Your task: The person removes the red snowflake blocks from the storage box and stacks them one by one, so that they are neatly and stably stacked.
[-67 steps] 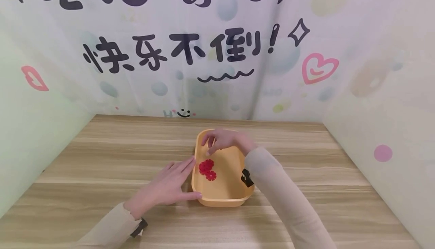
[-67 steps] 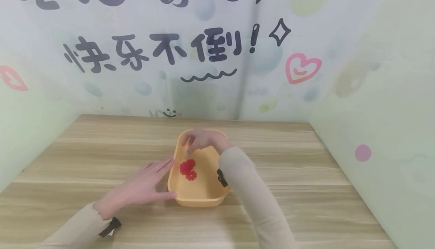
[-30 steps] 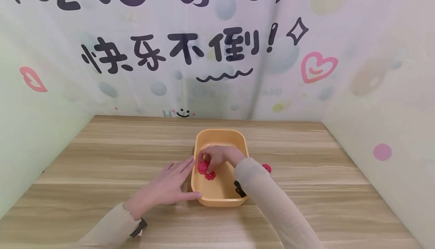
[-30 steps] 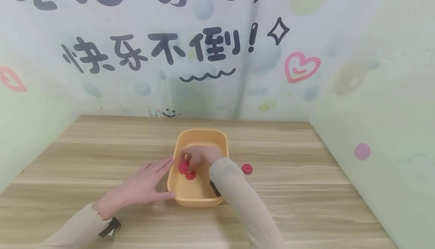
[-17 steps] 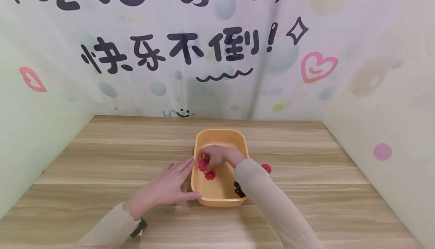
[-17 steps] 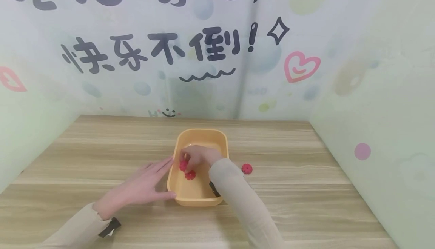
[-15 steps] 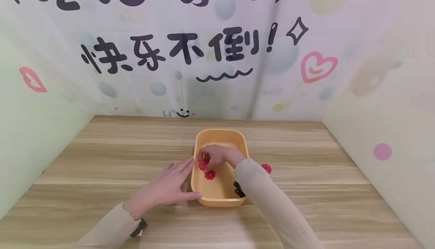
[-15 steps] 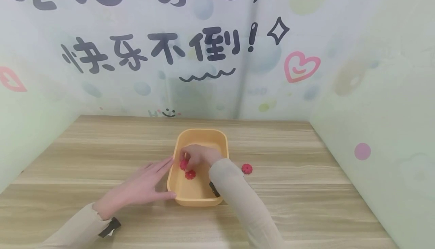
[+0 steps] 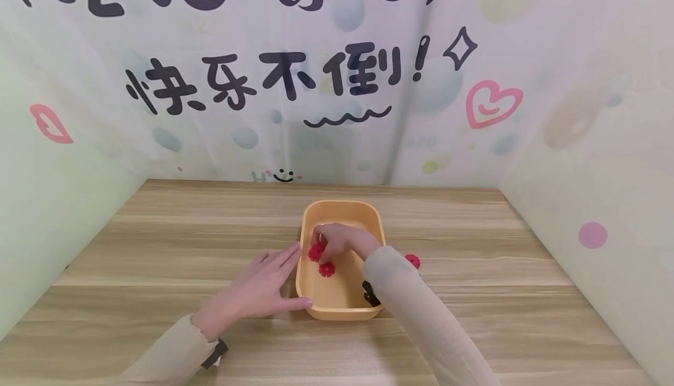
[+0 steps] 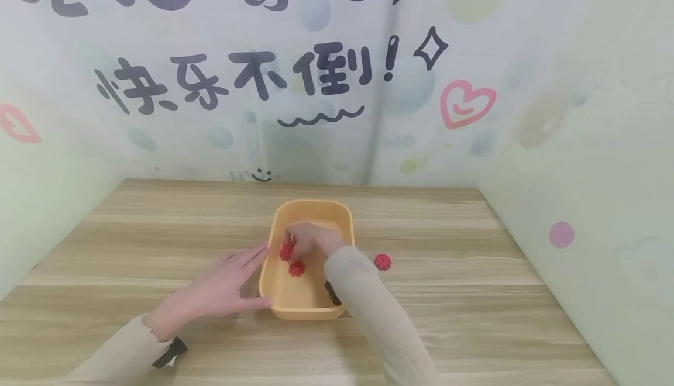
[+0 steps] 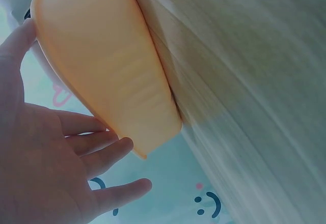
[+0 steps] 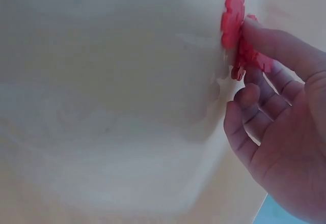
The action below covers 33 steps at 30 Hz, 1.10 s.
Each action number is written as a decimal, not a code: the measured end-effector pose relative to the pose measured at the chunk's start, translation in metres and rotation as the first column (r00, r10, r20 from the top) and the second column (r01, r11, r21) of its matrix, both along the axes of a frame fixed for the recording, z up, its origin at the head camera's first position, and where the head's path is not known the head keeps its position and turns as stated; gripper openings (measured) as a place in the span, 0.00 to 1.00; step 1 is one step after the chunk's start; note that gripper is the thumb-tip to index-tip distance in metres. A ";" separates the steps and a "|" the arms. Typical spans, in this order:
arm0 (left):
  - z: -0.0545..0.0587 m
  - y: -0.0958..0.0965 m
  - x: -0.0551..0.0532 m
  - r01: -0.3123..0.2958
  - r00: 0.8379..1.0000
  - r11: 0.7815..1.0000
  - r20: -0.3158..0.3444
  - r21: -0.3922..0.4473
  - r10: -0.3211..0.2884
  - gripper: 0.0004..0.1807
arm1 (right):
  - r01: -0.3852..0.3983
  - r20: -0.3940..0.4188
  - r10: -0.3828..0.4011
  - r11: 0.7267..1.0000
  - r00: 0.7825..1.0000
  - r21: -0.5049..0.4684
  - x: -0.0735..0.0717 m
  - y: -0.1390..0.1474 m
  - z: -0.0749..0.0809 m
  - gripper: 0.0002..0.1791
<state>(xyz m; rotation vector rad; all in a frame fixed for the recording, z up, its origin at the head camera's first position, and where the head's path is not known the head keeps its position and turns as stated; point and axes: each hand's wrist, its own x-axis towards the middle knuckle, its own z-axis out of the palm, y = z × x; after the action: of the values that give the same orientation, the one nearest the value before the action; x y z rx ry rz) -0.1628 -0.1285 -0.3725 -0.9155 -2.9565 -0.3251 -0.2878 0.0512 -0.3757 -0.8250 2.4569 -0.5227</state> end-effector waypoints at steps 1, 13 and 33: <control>0.000 0.000 0.000 0.000 1.000 1.000 0.000 -0.002 0.000 0.53 | -0.009 0.006 0.010 1.000 1.000 -0.005 0.000 0.000 0.000 0.16; 0.001 0.001 0.001 -0.015 1.000 1.000 0.026 0.003 0.015 0.53 | -0.030 -0.007 0.030 1.000 1.000 -0.009 -0.004 0.003 -0.001 0.17; 0.000 0.001 0.000 -0.012 1.000 1.000 0.010 0.015 0.012 0.53 | -0.046 -0.124 0.040 0.998 0.992 -0.051 -0.009 0.024 0.061 0.17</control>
<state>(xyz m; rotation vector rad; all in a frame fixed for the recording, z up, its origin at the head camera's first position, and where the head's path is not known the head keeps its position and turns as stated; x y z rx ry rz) -0.1628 -0.1274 -0.3724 -0.8969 -2.9634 -0.3520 -0.2963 0.0748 -0.3146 -0.9558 2.5401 -0.5389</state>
